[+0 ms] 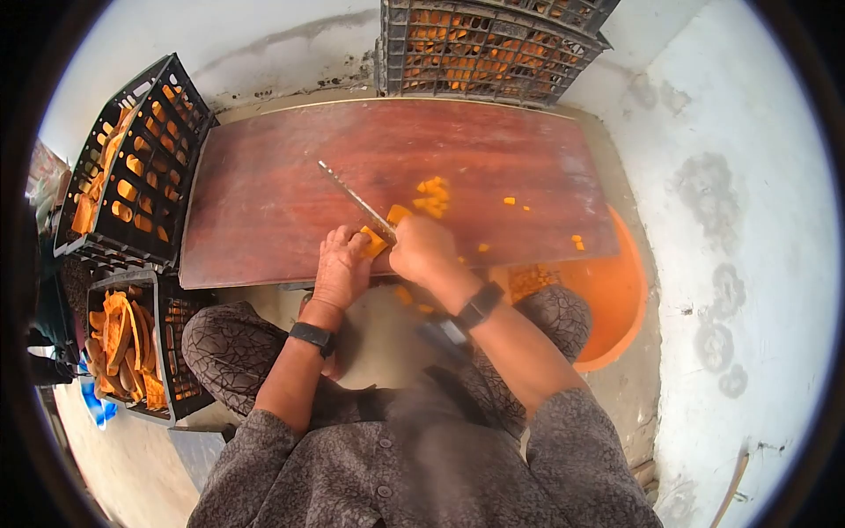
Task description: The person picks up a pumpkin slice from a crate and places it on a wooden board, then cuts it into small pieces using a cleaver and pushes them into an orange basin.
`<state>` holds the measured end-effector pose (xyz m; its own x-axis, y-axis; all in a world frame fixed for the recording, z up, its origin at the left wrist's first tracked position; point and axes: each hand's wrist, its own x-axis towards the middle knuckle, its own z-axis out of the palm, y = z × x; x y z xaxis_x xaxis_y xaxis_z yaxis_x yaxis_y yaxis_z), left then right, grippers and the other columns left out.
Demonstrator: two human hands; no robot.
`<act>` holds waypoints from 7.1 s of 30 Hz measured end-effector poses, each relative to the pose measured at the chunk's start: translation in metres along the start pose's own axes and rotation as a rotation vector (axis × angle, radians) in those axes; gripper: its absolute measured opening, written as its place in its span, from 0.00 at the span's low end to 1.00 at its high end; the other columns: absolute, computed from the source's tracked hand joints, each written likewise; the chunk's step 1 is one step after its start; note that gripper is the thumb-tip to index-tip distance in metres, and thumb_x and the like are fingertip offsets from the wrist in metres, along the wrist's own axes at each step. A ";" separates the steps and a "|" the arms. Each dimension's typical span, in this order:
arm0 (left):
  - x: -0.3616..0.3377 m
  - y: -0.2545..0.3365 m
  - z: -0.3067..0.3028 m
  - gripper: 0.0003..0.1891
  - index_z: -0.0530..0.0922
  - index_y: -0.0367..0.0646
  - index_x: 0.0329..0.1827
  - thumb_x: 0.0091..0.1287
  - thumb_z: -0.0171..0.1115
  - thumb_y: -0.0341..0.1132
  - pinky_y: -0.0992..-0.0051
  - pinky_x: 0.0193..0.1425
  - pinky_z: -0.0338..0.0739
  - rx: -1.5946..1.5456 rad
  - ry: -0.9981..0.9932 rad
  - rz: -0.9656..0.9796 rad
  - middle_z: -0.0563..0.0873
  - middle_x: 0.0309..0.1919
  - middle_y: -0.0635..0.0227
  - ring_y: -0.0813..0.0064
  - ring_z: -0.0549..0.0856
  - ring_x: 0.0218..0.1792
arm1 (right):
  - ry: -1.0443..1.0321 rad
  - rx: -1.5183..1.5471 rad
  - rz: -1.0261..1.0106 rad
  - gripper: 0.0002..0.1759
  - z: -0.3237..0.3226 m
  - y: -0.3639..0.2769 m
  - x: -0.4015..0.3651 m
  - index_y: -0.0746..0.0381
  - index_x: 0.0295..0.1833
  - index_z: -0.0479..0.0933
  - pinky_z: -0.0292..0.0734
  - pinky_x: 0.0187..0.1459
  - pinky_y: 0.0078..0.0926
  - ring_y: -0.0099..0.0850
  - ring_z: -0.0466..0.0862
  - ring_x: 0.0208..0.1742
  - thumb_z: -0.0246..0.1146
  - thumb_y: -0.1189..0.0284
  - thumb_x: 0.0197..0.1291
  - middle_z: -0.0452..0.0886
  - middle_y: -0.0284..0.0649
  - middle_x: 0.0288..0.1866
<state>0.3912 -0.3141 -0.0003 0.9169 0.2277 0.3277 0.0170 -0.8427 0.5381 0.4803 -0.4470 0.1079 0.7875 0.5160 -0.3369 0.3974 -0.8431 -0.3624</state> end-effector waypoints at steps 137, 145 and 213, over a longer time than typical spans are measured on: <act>0.010 -0.015 0.029 0.14 0.81 0.41 0.41 0.50 0.69 0.24 0.61 0.51 0.77 -0.170 0.178 0.211 0.82 0.43 0.60 0.55 0.80 0.44 | -0.214 -0.101 -0.045 0.12 0.014 0.015 0.016 0.67 0.43 0.83 0.80 0.47 0.45 0.51 0.86 0.47 0.63 0.75 0.54 0.86 0.55 0.43; 0.007 -0.007 0.027 0.15 0.80 0.41 0.43 0.51 0.69 0.26 0.59 0.53 0.75 -0.166 0.179 0.200 0.81 0.44 0.60 0.54 0.78 0.46 | -0.183 -0.110 0.027 0.12 0.021 0.007 0.021 0.66 0.43 0.83 0.81 0.49 0.43 0.50 0.86 0.48 0.65 0.74 0.53 0.86 0.55 0.43; -0.006 -0.011 0.020 0.18 0.79 0.42 0.51 0.55 0.67 0.26 0.59 0.51 0.78 -0.176 0.170 0.135 0.78 0.43 0.57 0.52 0.78 0.47 | 0.030 -0.071 -0.065 0.08 0.011 0.026 -0.013 0.64 0.35 0.83 0.79 0.46 0.46 0.54 0.85 0.42 0.60 0.73 0.54 0.85 0.53 0.36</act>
<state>0.3934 -0.3161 -0.0241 0.8260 0.2097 0.5232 -0.1846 -0.7764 0.6026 0.4755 -0.4736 0.0933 0.7723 0.5664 -0.2876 0.4802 -0.8169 -0.3195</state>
